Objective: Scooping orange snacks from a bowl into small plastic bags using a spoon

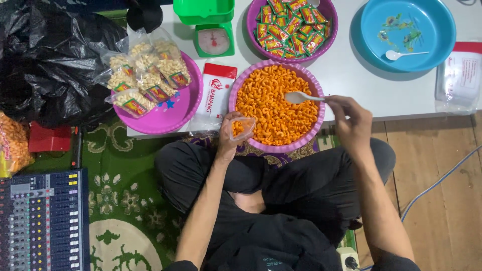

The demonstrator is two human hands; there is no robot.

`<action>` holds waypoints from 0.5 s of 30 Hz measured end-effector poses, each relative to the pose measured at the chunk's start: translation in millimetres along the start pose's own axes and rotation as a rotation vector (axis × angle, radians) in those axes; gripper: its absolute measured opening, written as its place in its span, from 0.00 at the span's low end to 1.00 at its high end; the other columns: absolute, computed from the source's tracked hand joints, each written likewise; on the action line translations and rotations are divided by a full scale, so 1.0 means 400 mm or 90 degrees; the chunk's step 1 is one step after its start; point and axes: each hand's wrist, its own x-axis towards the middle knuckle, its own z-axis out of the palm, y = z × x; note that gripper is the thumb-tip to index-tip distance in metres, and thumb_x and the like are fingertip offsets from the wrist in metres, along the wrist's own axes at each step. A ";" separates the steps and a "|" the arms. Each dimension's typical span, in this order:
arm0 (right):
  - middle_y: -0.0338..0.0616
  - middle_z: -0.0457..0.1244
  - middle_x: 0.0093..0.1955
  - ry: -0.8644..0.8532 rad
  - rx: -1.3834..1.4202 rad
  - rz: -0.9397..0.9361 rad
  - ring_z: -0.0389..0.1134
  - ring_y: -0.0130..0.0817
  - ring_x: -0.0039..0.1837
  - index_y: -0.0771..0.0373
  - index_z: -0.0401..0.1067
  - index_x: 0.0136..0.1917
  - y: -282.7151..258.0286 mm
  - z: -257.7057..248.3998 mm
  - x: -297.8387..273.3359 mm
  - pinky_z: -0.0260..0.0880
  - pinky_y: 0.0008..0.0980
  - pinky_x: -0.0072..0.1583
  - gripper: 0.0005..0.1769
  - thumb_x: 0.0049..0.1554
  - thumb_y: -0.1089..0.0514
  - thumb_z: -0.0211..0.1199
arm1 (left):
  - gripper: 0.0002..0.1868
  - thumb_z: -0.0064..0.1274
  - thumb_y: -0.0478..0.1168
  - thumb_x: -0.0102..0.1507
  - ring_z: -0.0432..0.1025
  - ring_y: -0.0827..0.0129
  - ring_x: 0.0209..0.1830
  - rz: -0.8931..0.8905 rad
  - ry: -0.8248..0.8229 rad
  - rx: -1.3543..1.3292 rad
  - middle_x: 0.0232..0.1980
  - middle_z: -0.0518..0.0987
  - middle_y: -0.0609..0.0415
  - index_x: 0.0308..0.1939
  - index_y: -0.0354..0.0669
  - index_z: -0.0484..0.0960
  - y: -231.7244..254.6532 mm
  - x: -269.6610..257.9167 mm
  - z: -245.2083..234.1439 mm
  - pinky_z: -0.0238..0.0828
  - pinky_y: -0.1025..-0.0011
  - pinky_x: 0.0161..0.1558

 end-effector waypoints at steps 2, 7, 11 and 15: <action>0.48 0.72 0.47 0.007 -0.051 0.005 0.72 0.44 0.43 0.62 0.79 0.55 0.066 -0.009 -0.011 0.68 0.36 0.45 0.08 0.67 0.71 0.63 | 0.46 0.76 0.28 0.44 0.78 0.68 0.44 0.002 0.000 0.013 0.54 0.75 0.47 0.62 0.36 0.66 0.009 -0.001 0.009 0.85 0.76 0.29; 0.47 0.72 0.45 -0.015 -0.139 0.039 0.71 0.48 0.39 0.58 0.79 0.55 0.213 0.032 -0.050 0.67 0.38 0.41 0.09 0.65 0.69 0.64 | 0.47 0.77 0.29 0.44 0.78 0.70 0.46 0.005 0.004 0.026 0.54 0.76 0.49 0.62 0.38 0.67 0.002 -0.003 0.002 0.84 0.78 0.32; 0.48 0.71 0.44 0.003 -0.023 0.178 0.71 0.41 0.40 0.59 0.79 0.54 0.253 0.066 -0.035 0.66 0.37 0.44 0.06 0.67 0.65 0.62 | 0.46 0.77 0.29 0.43 0.78 0.70 0.46 0.007 -0.001 0.041 0.53 0.76 0.48 0.61 0.37 0.68 0.016 -0.008 0.019 0.83 0.77 0.35; 0.42 0.70 0.41 0.054 0.090 0.287 0.61 0.24 0.34 0.62 0.77 0.54 0.204 0.064 -0.028 0.62 0.26 0.40 0.05 0.67 0.64 0.60 | 0.46 0.78 0.31 0.43 0.77 0.71 0.50 0.007 0.006 0.064 0.53 0.76 0.50 0.61 0.38 0.69 0.026 -0.015 0.031 0.82 0.77 0.45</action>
